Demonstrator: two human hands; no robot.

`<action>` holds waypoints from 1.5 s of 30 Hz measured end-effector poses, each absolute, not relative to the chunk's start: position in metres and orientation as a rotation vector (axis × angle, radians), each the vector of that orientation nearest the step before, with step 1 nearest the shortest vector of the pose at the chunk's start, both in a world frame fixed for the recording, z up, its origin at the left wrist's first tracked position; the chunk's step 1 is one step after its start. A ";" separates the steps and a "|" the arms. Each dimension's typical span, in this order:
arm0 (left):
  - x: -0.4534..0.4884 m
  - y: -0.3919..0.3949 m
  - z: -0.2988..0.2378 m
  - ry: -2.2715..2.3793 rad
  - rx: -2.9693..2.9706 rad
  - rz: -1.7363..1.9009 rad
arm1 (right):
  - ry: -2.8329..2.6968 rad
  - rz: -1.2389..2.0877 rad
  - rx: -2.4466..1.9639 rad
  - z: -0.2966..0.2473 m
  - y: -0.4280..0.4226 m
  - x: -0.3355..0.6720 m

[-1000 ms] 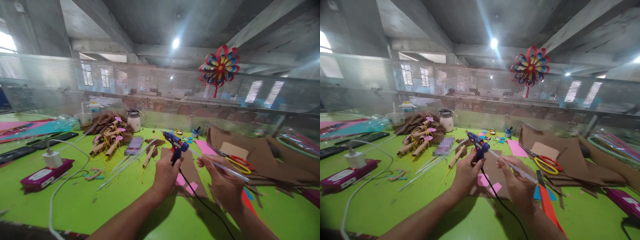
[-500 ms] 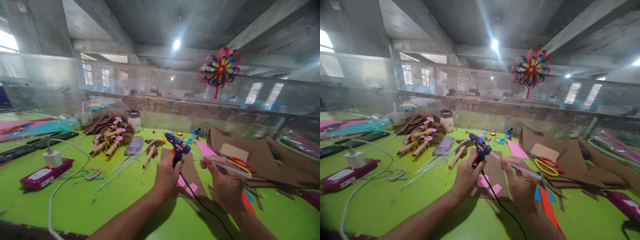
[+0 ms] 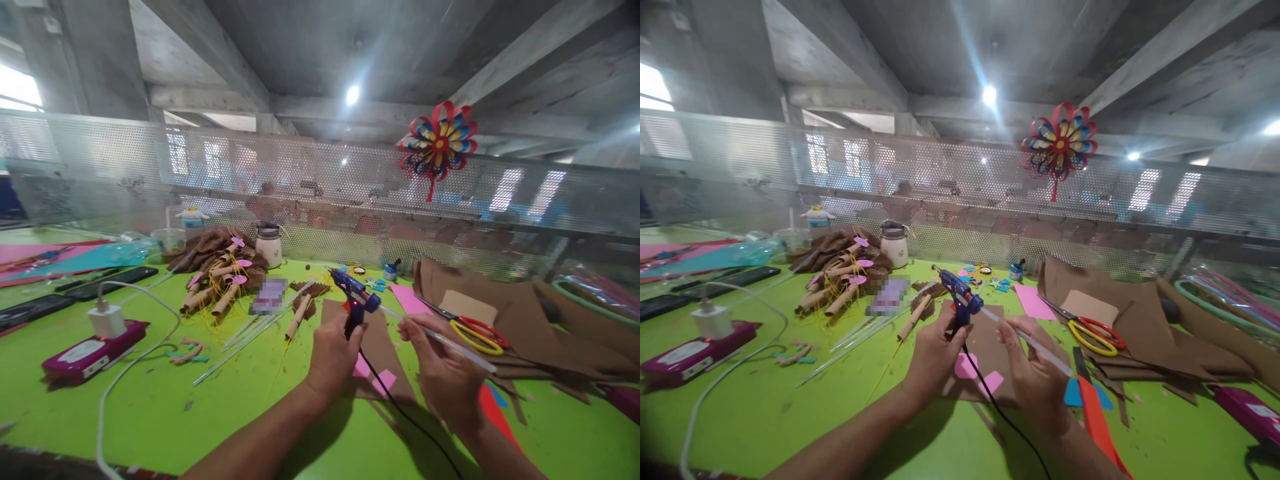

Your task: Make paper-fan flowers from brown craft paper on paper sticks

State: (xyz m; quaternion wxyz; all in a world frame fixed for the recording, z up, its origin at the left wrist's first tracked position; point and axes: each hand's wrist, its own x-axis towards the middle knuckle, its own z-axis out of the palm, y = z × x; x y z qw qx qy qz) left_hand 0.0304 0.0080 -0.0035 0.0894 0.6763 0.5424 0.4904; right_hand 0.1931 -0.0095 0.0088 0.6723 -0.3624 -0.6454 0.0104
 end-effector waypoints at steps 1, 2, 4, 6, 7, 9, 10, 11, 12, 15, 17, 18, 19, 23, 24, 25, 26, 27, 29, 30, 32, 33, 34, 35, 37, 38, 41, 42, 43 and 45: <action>0.030 0.008 -0.003 1.611 2.009 1.457 | -1.479 -0.010 -0.800 0.008 -0.010 0.194; 0.030 0.008 -0.003 1.608 2.006 1.458 | -1.501 -0.036 -0.787 0.007 -0.010 0.194; 0.030 0.007 -0.003 1.596 1.999 1.459 | -1.519 -0.053 -0.777 0.005 -0.010 0.195; 0.030 0.008 -0.004 1.580 1.998 1.454 | -1.507 -0.033 -0.788 0.003 -0.008 0.196; 0.030 0.008 -0.005 1.574 1.997 1.447 | -1.492 -0.017 -0.801 0.002 -0.007 0.197; 0.031 0.008 -0.005 1.578 1.986 1.429 | -1.457 0.023 -0.830 0.001 -0.004 0.199; 0.031 0.008 -0.005 1.584 1.973 1.423 | -1.442 0.045 -0.846 0.000 -0.002 0.199; 0.031 0.008 -0.005 1.585 1.955 1.421 | -1.431 0.066 -0.861 0.000 -0.001 0.200; 0.032 0.008 -0.004 1.577 1.931 1.424 | -1.423 0.090 -0.878 0.000 0.000 0.200; 0.032 0.009 -0.002 1.530 1.838 1.436 | -1.408 0.184 -0.918 0.001 0.002 0.198; 0.033 0.010 -0.002 1.510 1.783 1.436 | -1.420 0.309 -0.938 -0.001 0.005 0.195; 0.033 0.011 -0.003 1.510 1.766 1.439 | -1.435 0.376 -0.955 -0.002 0.006 0.194; 0.033 0.012 -0.004 1.511 1.758 1.444 | -1.459 0.439 -0.976 -0.003 0.008 0.192; 0.035 0.013 -0.007 1.499 1.740 1.451 | -1.606 0.630 -1.058 -0.003 0.014 0.183; 0.035 0.012 -0.007 1.486 1.736 1.446 | -1.636 0.677 -1.053 -0.002 0.014 0.180; 0.036 0.011 -0.007 1.472 1.738 1.440 | -1.649 0.723 -1.040 0.001 0.015 0.177; 0.036 0.009 -0.006 1.461 1.750 1.436 | -1.646 0.766 -1.024 0.003 0.016 0.174; 0.037 0.008 -0.006 1.452 1.773 1.432 | -1.639 0.811 -0.999 0.006 0.017 0.171; 0.038 0.005 -0.005 1.446 1.844 1.429 | -1.618 0.888 -0.943 0.010 0.018 0.166; 0.038 0.004 -0.005 1.451 1.884 1.426 | -1.623 0.913 -0.924 0.011 0.018 0.164; 0.039 0.003 -0.005 1.470 1.951 1.406 | -1.644 0.902 -0.920 0.010 0.018 0.161; 0.040 0.003 -0.005 1.477 1.975 1.387 | -1.641 0.870 -0.941 0.009 0.018 0.160; 0.040 0.002 -0.005 1.481 1.992 1.367 | -1.630 0.835 -0.971 0.007 0.018 0.160; 0.041 0.002 -0.005 1.477 2.006 1.348 | -1.614 0.807 -0.998 0.005 0.017 0.160; 0.043 0.001 -0.005 1.453 2.039 1.313 | -1.575 0.789 -1.029 0.001 0.018 0.161; 0.045 0.000 -0.005 1.434 2.059 1.295 | -1.569 0.801 -1.039 0.000 0.019 0.163; 0.046 -0.002 -0.001 1.350 2.141 1.218 | -1.566 0.821 -1.068 0.000 0.025 0.171; 0.043 -0.001 0.001 1.332 2.171 1.172 | -1.559 0.831 -1.080 0.001 0.027 0.174; 0.038 0.001 0.004 1.334 2.201 1.128 | -1.539 0.852 -1.085 0.002 0.029 0.177; 0.020 0.010 0.012 1.450 2.244 1.004 | -1.463 0.953 -1.042 0.005 0.033 0.182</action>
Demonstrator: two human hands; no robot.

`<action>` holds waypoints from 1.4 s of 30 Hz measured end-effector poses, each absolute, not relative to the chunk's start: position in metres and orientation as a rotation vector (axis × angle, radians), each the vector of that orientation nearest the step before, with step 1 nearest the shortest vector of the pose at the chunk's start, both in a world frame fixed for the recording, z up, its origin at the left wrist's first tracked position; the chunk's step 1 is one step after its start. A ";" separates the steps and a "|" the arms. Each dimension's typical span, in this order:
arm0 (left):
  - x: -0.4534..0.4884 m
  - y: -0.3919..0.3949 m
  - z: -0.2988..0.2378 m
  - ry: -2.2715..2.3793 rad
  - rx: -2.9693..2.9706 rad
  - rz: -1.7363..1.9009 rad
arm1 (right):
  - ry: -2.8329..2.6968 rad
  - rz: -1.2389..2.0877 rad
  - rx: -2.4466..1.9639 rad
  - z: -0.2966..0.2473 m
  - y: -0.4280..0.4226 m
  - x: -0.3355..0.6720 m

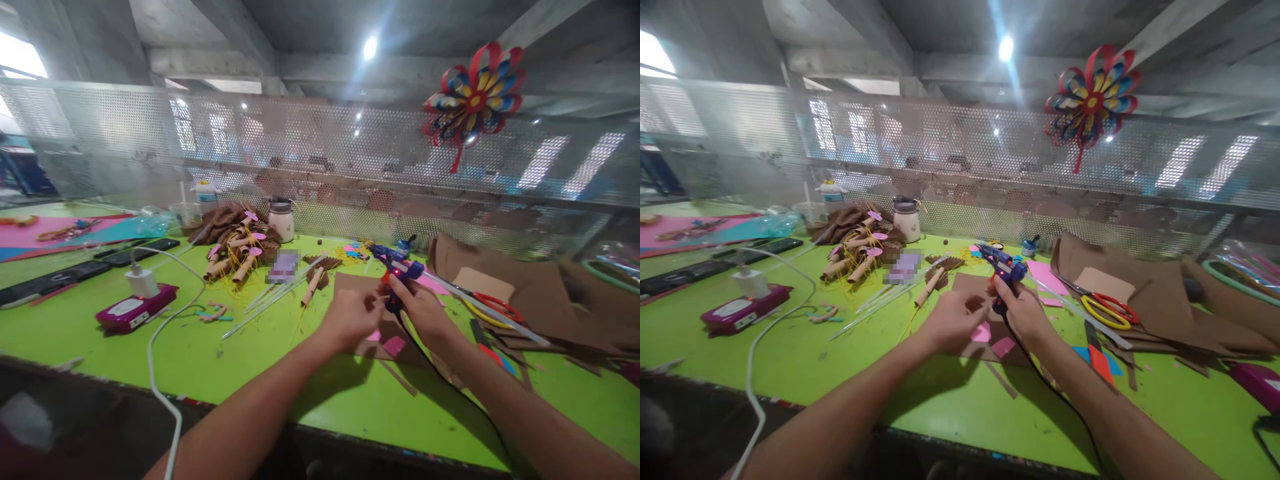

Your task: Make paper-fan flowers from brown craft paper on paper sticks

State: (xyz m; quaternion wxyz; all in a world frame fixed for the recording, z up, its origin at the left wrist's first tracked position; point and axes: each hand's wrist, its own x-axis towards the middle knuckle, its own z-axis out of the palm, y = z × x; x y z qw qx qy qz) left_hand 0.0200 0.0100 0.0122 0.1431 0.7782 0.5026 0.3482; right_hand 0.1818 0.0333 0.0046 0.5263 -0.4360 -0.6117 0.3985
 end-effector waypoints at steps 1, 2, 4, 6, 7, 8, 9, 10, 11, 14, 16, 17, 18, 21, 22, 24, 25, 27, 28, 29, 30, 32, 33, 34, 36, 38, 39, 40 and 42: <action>0.008 0.016 0.016 1.597 2.239 0.997 | -1.415 1.027 -1.001 0.006 0.035 0.183; -0.006 0.024 0.020 1.781 2.191 0.978 | -1.368 1.100 -0.952 0.006 0.036 0.185; -0.032 0.040 0.023 2.140 2.047 0.905 | -1.290 1.216 -0.861 0.007 0.037 0.186; -0.051 0.052 0.019 2.399 1.955 0.718 | -1.247 1.284 -0.806 0.008 0.036 0.186; -0.056 0.057 0.015 2.445 1.930 0.589 | -1.236 1.307 -0.790 0.007 0.036 0.186; -0.059 0.061 0.009 2.447 1.930 0.540 | -1.233 1.328 -0.778 0.007 0.035 0.187; -0.060 0.063 0.004 2.434 1.945 0.508 | -1.238 1.347 -0.768 0.006 0.035 0.188; -0.059 0.065 -0.002 2.412 1.979 0.480 | -1.245 1.364 -0.762 0.006 0.034 0.189; -0.058 0.066 -0.007 2.396 2.013 0.462 | -1.253 1.383 -0.756 0.005 0.033 0.190; -0.057 0.068 -0.016 2.339 2.084 0.423 | -1.252 1.446 -0.735 0.004 0.030 0.191; -0.059 0.069 -0.016 2.312 2.070 0.427 | -1.248 1.479 -0.726 0.004 0.027 0.190; -0.061 0.069 -0.015 2.307 2.049 0.440 | -1.248 1.491 -0.725 0.004 0.026 0.189; -0.064 0.070 -0.012 2.313 2.014 0.465 | -1.247 1.499 -0.725 0.005 0.025 0.188; -0.071 0.069 -0.001 2.356 1.889 0.572 | -1.246 1.517 -0.727 0.005 0.023 0.184; -0.073 0.068 0.004 2.364 1.848 0.612 | -1.248 1.519 -0.726 0.005 0.023 0.184; -0.076 0.065 0.015 2.358 1.779 0.691 | -1.264 1.525 -0.714 0.004 0.022 0.183; -0.076 0.063 0.020 2.343 1.750 0.731 | -1.275 1.529 -0.704 0.003 0.022 0.183; -0.074 0.058 0.029 2.283 1.696 0.811 | -1.294 1.540 -0.680 0.003 0.022 0.183; -0.072 0.056 0.033 2.234 1.676 0.844 | -1.304 1.548 -0.672 0.003 0.021 0.183; -0.069 0.053 0.035 2.173 1.663 0.866 | -1.311 1.553 -0.669 0.003 0.021 0.183; -0.065 0.051 0.037 2.087 1.647 0.888 | -1.318 1.556 -0.669 0.003 0.020 0.183; -0.056 0.045 0.039 1.900 1.600 0.955 | -1.344 1.550 -0.675 0.004 0.018 0.182; -0.052 0.042 0.040 1.689 1.483 1.075 | -1.363 1.539 -0.680 0.005 0.018 0.183; -0.048 0.038 0.040 1.519 1.388 1.144 | -1.387 1.523 -0.687 0.006 0.017 0.183; -0.041 0.032 0.043 1.309 1.265 1.213 | -1.444 1.477 -0.708 0.007 0.015 0.184; -0.038 0.027 0.045 1.151 1.195 1.215 | -1.502 1.418 -0.741 0.009 0.013 0.186; -0.037 0.025 0.046 1.093 1.171 1.220 | -1.533 1.385 -0.760 0.010 0.011 0.187; -0.036 0.023 0.047 1.044 1.155 1.225 | -1.568 1.348 -0.780 0.012 0.010 0.187; -0.035 0.020 0.048 0.963 1.134 1.231 | -1.649 1.263 -0.830 0.016 0.008 0.188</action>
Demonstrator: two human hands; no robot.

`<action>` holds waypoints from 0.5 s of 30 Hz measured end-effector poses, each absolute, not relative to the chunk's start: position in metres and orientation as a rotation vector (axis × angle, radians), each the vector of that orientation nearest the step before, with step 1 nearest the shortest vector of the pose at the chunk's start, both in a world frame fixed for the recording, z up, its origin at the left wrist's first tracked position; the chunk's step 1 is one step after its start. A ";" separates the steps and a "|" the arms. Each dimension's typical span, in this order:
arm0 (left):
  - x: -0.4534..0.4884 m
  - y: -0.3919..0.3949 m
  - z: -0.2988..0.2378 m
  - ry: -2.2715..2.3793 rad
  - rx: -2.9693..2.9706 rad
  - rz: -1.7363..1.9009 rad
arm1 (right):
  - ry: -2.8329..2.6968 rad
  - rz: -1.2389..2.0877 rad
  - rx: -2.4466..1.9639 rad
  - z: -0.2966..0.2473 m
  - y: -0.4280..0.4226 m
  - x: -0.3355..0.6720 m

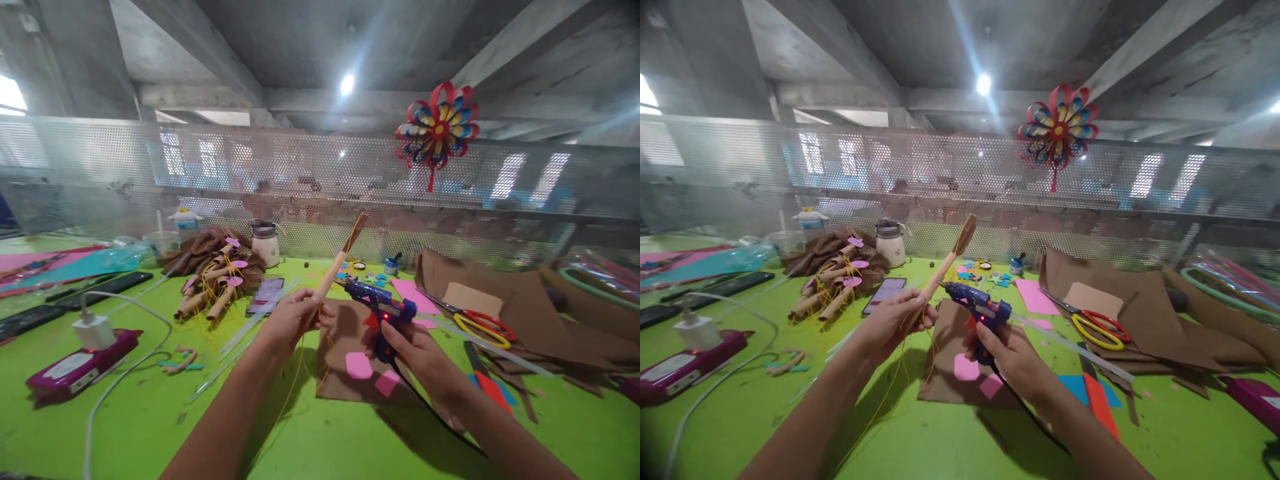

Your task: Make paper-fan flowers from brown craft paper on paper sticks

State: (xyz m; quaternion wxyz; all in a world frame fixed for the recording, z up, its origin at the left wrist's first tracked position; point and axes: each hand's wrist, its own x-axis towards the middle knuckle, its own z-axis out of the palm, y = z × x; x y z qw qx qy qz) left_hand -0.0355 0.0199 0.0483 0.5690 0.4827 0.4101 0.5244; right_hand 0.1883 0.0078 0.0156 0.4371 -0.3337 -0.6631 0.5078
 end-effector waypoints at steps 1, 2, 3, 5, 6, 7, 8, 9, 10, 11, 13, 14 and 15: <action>-0.035 0.019 0.049 0.930 1.126 1.228 | -1.692 1.218 -0.854 0.017 0.007 0.189; -0.034 0.017 0.049 0.904 1.118 1.220 | -1.730 1.175 -0.880 0.019 0.006 0.189; -0.034 0.016 0.050 0.884 1.111 1.212 | -1.761 1.137 -0.905 0.020 0.005 0.190; -0.032 0.013 0.051 0.860 1.100 1.199 | -1.803 1.088 -0.945 0.020 0.005 0.191; -0.031 0.012 0.052 0.852 1.098 1.194 | -1.815 1.072 -0.959 0.020 0.005 0.191; -0.029 0.011 0.052 0.847 1.099 1.190 | -1.822 1.056 -0.971 0.020 0.005 0.192; -0.028 0.010 0.053 0.843 1.101 1.186 | -1.828 1.043 -0.980 0.020 0.006 0.193; -0.028 0.010 0.053 0.841 1.103 1.180 | -1.832 1.030 -0.986 0.019 0.006 0.193; -0.027 0.009 0.053 0.842 1.104 1.172 | -1.837 1.019 -0.990 0.019 0.007 0.193; -0.026 0.009 0.053 0.843 1.103 1.166 | -1.841 1.008 -0.992 0.019 0.007 0.194; -0.026 0.008 0.053 0.842 1.098 1.163 | -1.847 1.000 -0.990 0.019 0.007 0.193; -0.026 0.007 0.053 0.842 1.096 1.166 | -1.847 1.000 -0.990 0.018 0.007 0.193; -0.026 0.007 0.053 0.843 1.094 1.171 | -1.841 0.997 -0.992 0.018 0.007 0.193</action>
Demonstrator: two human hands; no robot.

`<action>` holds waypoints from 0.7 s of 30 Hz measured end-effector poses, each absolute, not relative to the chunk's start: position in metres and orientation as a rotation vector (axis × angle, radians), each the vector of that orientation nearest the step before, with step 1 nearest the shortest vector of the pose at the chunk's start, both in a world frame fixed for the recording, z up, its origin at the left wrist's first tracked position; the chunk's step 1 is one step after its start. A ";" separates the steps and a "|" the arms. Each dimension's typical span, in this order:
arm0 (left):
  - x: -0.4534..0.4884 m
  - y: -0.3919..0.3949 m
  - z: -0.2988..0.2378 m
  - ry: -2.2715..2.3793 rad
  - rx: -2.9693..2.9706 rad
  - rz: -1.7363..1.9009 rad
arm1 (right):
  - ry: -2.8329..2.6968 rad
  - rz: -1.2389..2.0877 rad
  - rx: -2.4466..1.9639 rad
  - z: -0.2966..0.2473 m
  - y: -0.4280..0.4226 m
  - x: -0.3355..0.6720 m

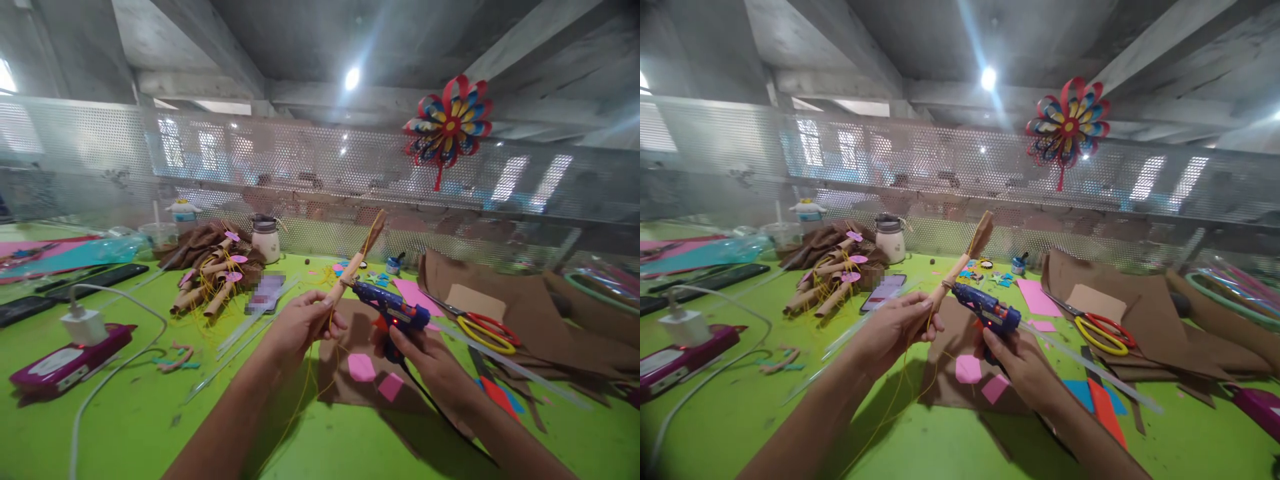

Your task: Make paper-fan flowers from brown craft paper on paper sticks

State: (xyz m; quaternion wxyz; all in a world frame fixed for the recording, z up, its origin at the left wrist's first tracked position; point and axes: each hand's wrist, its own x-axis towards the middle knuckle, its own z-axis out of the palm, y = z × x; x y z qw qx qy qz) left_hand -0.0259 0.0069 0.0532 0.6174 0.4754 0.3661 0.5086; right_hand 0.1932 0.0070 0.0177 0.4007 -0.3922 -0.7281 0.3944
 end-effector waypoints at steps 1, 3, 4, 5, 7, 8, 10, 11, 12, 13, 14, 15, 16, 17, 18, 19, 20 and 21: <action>-0.026 0.007 0.053 0.845 1.093 1.174 | -1.832 0.993 -0.999 0.016 0.007 0.193; -0.026 0.006 0.053 0.853 1.093 1.178 | -1.812 0.984 -1.018 0.011 0.009 0.195; -0.026 0.006 0.053 0.856 1.093 1.177 | -1.796 0.980 -1.026 0.008 0.011 0.196; -0.026 0.006 0.052 0.858 1.091 1.179 | -1.780 0.978 -1.032 0.003 0.013 0.197; -0.026 0.007 0.052 0.851 1.086 1.181 | -1.745 0.976 -1.047 -0.006 0.017 0.199; -0.026 0.007 0.052 0.845 1.081 1.181 | -1.729 0.966 -1.059 -0.010 0.019 0.200; -0.027 0.008 0.052 0.836 1.072 1.181 | -1.725 0.901 -1.094 -0.012 0.020 0.200; -0.027 0.008 0.052 0.837 1.069 1.182 | -1.745 0.842 -1.113 -0.011 0.019 0.200; -0.027 0.008 0.052 0.843 1.068 1.183 | -1.780 0.768 -1.131 -0.008 0.018 0.200; -0.027 0.008 0.052 0.850 1.067 1.185 | -1.829 0.684 -1.147 -0.004 0.016 0.199; -0.027 0.008 0.052 0.859 1.066 1.185 | -1.880 0.594 -1.160 0.000 0.014 0.199; -0.027 0.008 0.053 0.869 1.066 1.184 | -1.924 0.506 -1.164 0.004 0.013 0.198; -0.026 0.008 0.053 0.879 1.067 1.183 | -1.959 0.425 -1.157 0.007 0.011 0.198; -0.026 0.008 0.053 0.890 1.068 1.187 | -1.983 0.354 -1.137 0.009 0.010 0.198; -0.026 0.008 0.053 0.901 1.071 1.192 | -1.999 0.296 -1.109 0.010 0.010 0.198; -0.026 0.008 0.053 0.910 1.075 1.202 | -2.008 0.251 -1.079 0.010 0.010 0.198; -0.025 0.008 0.052 0.916 1.078 1.213 | -2.016 0.223 -1.054 0.010 0.010 0.198; -0.025 0.008 0.052 0.917 1.081 1.222 | -2.021 0.207 -1.040 0.009 0.010 0.198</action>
